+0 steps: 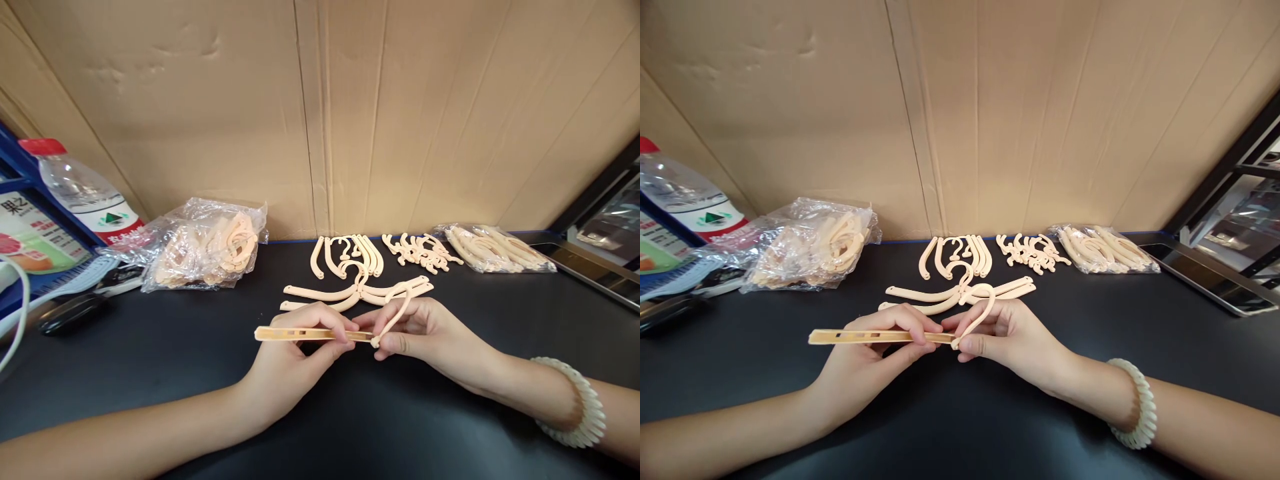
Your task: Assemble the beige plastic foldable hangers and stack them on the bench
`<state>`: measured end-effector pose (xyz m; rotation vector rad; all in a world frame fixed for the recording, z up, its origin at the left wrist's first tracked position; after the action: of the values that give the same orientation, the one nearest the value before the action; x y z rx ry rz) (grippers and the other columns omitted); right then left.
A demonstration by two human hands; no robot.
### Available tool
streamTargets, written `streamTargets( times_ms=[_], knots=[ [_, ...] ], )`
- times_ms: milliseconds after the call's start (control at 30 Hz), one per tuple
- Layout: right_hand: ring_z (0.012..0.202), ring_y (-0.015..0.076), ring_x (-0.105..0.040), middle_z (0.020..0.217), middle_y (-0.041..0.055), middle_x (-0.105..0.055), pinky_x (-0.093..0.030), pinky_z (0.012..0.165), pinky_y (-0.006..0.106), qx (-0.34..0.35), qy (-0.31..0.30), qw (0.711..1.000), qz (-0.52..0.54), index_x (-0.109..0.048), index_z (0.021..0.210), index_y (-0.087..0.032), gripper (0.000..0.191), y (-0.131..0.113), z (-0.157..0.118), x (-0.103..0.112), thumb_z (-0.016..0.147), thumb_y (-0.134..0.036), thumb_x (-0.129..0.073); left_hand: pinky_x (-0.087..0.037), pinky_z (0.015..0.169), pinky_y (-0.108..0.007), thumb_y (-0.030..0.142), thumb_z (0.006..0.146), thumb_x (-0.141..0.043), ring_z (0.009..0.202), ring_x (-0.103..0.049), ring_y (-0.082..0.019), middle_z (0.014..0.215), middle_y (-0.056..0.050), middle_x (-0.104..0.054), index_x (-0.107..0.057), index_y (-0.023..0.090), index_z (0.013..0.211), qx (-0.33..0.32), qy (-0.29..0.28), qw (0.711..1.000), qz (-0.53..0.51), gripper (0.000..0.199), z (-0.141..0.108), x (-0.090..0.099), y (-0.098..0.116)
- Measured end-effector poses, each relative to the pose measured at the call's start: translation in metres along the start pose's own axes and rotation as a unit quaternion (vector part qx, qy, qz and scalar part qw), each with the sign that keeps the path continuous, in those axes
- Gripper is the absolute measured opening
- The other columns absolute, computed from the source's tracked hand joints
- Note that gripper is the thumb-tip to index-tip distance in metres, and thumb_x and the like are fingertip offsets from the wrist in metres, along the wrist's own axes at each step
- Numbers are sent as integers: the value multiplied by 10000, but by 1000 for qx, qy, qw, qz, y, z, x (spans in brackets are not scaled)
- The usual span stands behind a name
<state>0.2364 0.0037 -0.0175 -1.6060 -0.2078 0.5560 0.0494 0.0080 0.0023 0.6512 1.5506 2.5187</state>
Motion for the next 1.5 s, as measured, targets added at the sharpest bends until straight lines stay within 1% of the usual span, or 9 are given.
streamTargets(
  times_ms=[67,233,400,600,733,933,1133,1367,1500],
  knots=[
    [886,155,-681,955,49,-723,-576,750,271,3,4,1000,6,-692,805,-170,108,1,0,1,758,-232,-767,-561,743,-203,79,791,-680,819,-704,-138,829,-6,-736,-641,179,726,-6,-1,1000,5,126,0,0,1],
    [806,136,-690,860,31,-725,-581,731,262,1,15,1000,-3,-698,812,-166,136,2,0,3,740,-241,-785,-567,743,-209,63,791,-678,814,-712,-144,812,-11,-741,-652,176,728,-23,2,1000,11,132,1,0,3],
    [863,161,-708,862,54,-741,-567,743,255,-10,-1,1000,-1,-675,832,-161,127,1,-3,0,778,-243,-755,-572,735,-218,52,792,-671,816,-712,-146,814,-13,-738,-646,175,725,-50,4,999,19,142,0,-1,3],
    [871,179,-713,863,62,-740,-569,736,266,-18,2,1000,8,-667,826,-150,142,-1,-3,0,771,-245,-758,-564,717,-198,48,791,-675,797,-710,-129,821,-4,-741,-650,179,729,-75,9,996,48,147,-2,-1,4],
    [839,163,-714,850,63,-747,-570,731,256,-25,2,1000,7,-684,831,-147,143,-1,-2,1,758,-237,-768,-567,705,-193,44,793,-674,786,-714,-126,829,1,-745,-654,183,741,-80,2,996,50,150,-2,-2,5],
    [725,128,-701,809,58,-749,-571,722,252,-34,23,999,-8,-680,826,-135,189,1,0,2,716,-233,-798,-561,715,-184,22,792,-669,796,-717,-123,830,0,-750,-658,182,756,-125,-3,990,70,164,-2,-3,8],
    [686,136,-700,738,41,-736,-575,696,266,-17,42,999,-17,-658,783,-140,195,-2,-1,-1,700,-239,-805,-566,683,-210,51,798,-669,767,-720,-145,809,-6,-751,-653,192,734,-109,-5,991,74,155,-3,-4,11],
    [706,168,-706,723,43,-727,-577,698,303,0,45,998,-36,-647,771,-147,227,-2,-2,-3,705,-295,-805,-563,657,-236,96,815,-658,743,-719,-162,812,-18,-751,-663,203,728,-76,-11,994,78,138,-3,-4,9],
    [706,164,-710,733,44,-732,-579,687,290,5,47,998,-34,-637,770,-148,238,-2,-2,-4,703,-300,-808,-562,662,-230,93,815,-655,746,-717,-156,816,-17,-749,-665,198,731,-62,-14,995,76,134,-3,-4,8]
  ],
)
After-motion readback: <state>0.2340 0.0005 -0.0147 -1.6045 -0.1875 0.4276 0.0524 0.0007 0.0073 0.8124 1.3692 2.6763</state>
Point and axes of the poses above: each hand's wrist, its own z-axis towards the middle knuckle, its own x-axis out of the back of the hand, y = z × x, the point moved 3 cm from there along z, towards the middle knuckle
